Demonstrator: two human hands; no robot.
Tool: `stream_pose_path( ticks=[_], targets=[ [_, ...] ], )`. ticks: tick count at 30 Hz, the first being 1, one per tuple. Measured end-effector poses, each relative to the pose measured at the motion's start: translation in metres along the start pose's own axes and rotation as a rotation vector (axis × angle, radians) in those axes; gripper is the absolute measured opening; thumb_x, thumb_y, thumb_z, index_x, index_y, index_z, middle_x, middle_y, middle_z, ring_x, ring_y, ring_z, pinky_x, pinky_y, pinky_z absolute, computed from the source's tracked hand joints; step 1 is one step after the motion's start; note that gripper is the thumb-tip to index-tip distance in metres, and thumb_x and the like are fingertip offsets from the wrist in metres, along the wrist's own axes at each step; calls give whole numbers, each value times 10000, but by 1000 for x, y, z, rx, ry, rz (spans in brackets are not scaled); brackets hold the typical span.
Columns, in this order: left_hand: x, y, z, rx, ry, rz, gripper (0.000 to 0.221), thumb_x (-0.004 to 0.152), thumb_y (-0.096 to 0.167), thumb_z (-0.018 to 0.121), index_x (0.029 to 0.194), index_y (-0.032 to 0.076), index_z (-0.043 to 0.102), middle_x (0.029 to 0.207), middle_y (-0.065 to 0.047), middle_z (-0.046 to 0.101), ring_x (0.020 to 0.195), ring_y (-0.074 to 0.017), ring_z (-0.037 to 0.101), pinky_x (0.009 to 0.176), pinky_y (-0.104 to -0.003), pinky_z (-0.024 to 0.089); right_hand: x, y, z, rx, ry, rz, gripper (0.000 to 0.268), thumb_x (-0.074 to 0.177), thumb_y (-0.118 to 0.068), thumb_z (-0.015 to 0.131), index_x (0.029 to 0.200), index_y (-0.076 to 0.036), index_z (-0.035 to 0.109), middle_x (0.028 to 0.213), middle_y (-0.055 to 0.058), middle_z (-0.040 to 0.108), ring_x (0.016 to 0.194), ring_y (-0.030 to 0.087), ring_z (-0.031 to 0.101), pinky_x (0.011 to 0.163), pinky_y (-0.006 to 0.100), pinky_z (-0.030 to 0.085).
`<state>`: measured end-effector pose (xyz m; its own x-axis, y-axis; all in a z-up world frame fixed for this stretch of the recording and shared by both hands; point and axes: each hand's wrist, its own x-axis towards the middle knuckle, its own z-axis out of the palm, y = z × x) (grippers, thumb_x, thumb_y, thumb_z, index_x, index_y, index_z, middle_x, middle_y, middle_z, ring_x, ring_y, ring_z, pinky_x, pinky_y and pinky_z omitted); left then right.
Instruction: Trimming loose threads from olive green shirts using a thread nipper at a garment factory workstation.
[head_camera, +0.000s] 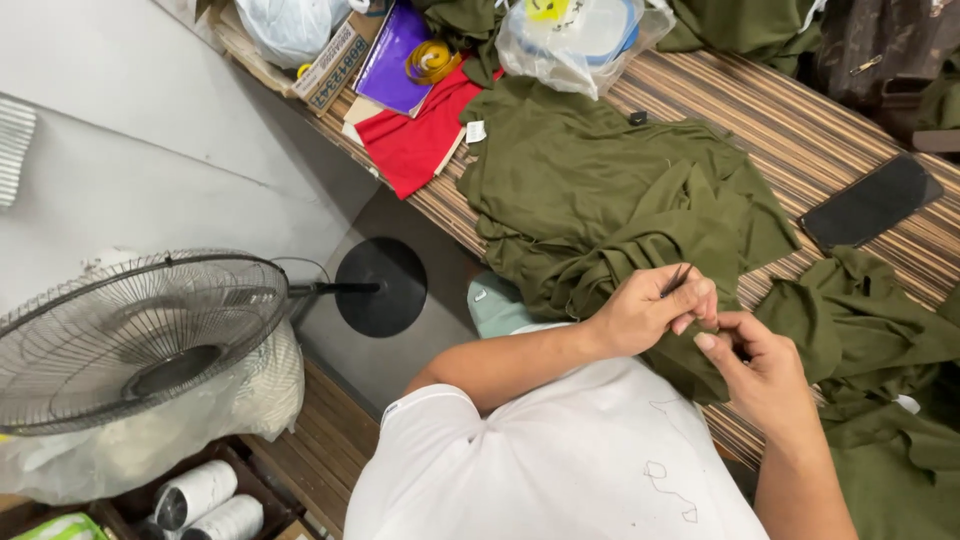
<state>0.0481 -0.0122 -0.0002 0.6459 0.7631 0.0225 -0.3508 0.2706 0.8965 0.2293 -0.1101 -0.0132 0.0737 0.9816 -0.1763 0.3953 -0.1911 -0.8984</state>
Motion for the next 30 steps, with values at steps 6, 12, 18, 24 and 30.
stream_pose_path(
  ticks=[6, 12, 18, 24, 30],
  targets=[
    [-1, 1, -1, 6, 0, -29, 330, 1099, 352, 517, 913, 96, 609, 663, -19, 567, 733, -105, 573, 876, -271, 509, 8, -14, 1, -81, -75, 151, 87, 990, -190, 650, 991, -104, 652, 896, -30, 680, 698, 141, 492, 682, 297, 412],
    [-5, -20, -14, -120, 37, -89, 321, 1100, 326, 550, 870, 107, 592, 924, -58, 671, 686, -70, 595, 542, -190, 351, 4, -13, 18, -96, -9, 9, 171, 992, -208, 658, 1004, -97, 788, 581, -23, 477, 583, 100, 346, 548, 269, 347],
    [7, -33, -32, -574, 204, -56, 278, 1106, 206, 507, 881, 53, 560, 927, -148, 608, 741, -145, 722, 369, -169, 289, -2, -1, 6, -101, 97, -123, 159, 975, -132, 688, 907, 4, 735, 773, 14, 714, 693, 92, 571, 686, 263, 477],
    [5, -30, -23, -506, -19, -160, 421, 1161, 353, 475, 909, 37, 590, 1003, -200, 708, 889, -246, 757, 615, -249, 577, -8, 12, 7, -270, 192, -304, 228, 1074, -158, 582, 913, -14, 657, 700, 50, 570, 611, 180, 470, 604, 317, 394],
    [11, 3, -19, -621, -38, -216, 379, 1057, 374, 495, 768, 139, 422, 730, -18, 425, 502, -28, 191, 397, -170, 178, -7, 49, 19, -549, 256, -382, 245, 1100, -208, 545, 1084, -21, 703, 964, 74, 726, 864, 276, 690, 705, 373, 489]
  ],
)
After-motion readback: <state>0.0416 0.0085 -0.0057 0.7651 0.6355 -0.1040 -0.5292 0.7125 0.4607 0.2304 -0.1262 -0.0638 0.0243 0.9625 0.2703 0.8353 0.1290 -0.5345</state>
